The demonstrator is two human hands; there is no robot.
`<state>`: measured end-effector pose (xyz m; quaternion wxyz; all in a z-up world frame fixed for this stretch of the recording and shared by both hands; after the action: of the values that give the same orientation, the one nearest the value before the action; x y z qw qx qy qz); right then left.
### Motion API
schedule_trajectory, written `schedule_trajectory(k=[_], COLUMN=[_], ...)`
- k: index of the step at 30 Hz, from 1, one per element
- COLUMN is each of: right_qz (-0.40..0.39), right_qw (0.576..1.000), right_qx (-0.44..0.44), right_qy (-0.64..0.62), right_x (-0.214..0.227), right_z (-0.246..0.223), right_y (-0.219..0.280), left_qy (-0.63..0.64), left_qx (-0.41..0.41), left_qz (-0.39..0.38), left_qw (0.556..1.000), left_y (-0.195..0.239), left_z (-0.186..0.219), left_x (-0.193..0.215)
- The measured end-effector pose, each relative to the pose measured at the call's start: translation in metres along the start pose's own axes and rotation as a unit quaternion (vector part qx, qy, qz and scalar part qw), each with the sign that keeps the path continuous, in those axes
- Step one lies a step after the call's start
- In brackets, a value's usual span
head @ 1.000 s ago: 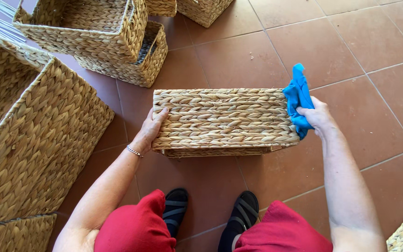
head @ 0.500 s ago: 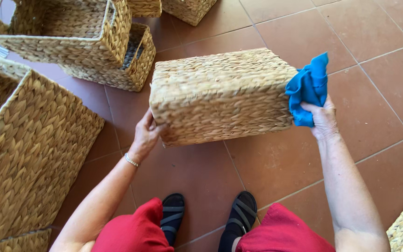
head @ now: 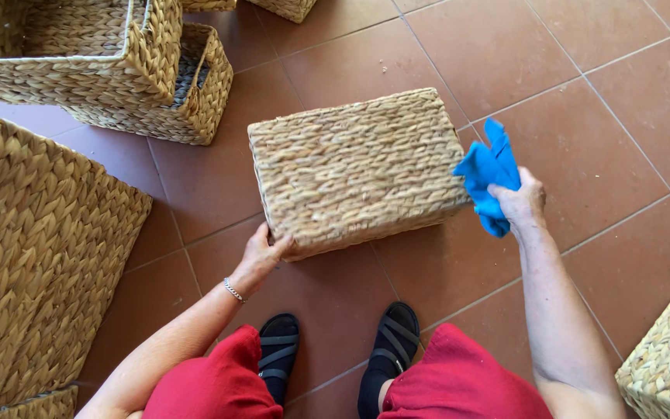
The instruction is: The person wipes the exterior and interior surfaces of several woven baskets using a blue cloth. They handle each basket one at a time, turning them over to clean all sides and the inside, then place them back on the tiled floor.
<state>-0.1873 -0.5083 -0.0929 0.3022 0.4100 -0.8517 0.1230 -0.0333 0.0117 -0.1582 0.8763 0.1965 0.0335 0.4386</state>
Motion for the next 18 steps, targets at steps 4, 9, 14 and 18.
schedule_trajectory(k=[4, 9, 14, 18], right_qz=[0.080, -0.045, -0.063, -0.065], right_qw=[0.988, 0.927, 0.874, 0.855], right_qx=[0.120, 0.223, 0.274, 0.406], right_qy=[0.061, 0.298, 0.397, 0.316], right_x=[-0.011, -0.077, -0.125, -0.181], right_z=[-0.049, -0.098, -0.131, -0.191], right_y=[0.019, 0.037, 0.067, 0.098], left_qy=[0.035, 0.010, -0.003, -0.006], left_qx=[0.032, 0.041, 0.027, 0.024], left_qz=[-0.038, -0.055, -0.054, -0.063], left_qw=[0.998, 0.998, 0.998, 0.998], left_y=[0.003, 0.004, 0.005, -0.004], left_z=[-0.011, 0.001, -0.001, -0.015], left_x=[0.000, 0.001, 0.000, 0.006])
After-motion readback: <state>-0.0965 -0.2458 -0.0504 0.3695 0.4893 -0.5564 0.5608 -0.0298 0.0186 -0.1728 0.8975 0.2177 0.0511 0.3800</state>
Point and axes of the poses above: each hand's wrist, its own y-axis away from the middle knuckle, its own x-axis out of the back of the hand, z = x × y, the point moved 5 cm from there along -y, towards the middle knuckle, and after that the axes turned 11 degrees about -z, right-handed, at the moved point
